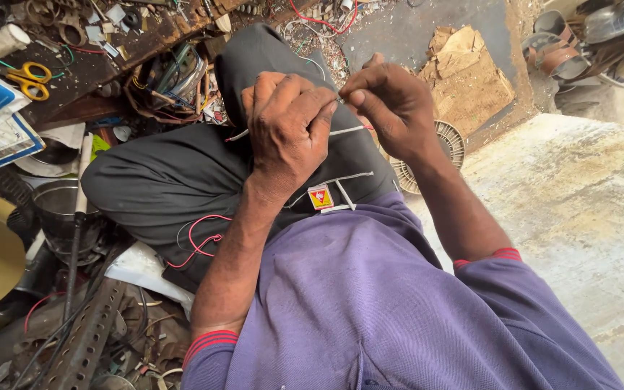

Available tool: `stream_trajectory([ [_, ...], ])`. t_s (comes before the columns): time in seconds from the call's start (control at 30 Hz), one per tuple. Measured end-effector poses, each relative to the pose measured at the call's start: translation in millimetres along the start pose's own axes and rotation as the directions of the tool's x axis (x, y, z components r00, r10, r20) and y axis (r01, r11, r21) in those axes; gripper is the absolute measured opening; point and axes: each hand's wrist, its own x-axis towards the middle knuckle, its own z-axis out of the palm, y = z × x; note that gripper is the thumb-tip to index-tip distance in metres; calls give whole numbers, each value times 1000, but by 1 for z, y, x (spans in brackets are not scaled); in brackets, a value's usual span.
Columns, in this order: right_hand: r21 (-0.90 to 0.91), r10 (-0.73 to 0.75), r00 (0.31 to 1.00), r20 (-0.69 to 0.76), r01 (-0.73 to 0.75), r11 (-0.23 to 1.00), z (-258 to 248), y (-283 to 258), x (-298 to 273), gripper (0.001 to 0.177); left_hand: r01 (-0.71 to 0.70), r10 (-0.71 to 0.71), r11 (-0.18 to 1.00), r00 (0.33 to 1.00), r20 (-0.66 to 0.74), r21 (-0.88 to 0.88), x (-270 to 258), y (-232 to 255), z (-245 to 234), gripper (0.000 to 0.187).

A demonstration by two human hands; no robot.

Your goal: The person is repairing an electrical component, likely a motor stator, by stripping and twisting wires. They use a small tool to strip the insulation from the wires and then twist them together. The person also uses scissors to cut the wires.

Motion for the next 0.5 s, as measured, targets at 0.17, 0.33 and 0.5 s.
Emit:
stream_trajectory([
  [0.17,66,160,987,-6,-159,985,-2,7,1,11,-9,10,1000,1000,16,-16,-3,0,-1,11],
  [0.33,229,299,954,21,-296,928,-8,14,3,13,-23,24,999,1000,5,-22,-4,0,0,14],
  [0.5,455,489,867,98,-476,752,-10,20,5,13,-13,13,999,1000,-2,-48,-5,-3,2,13],
])
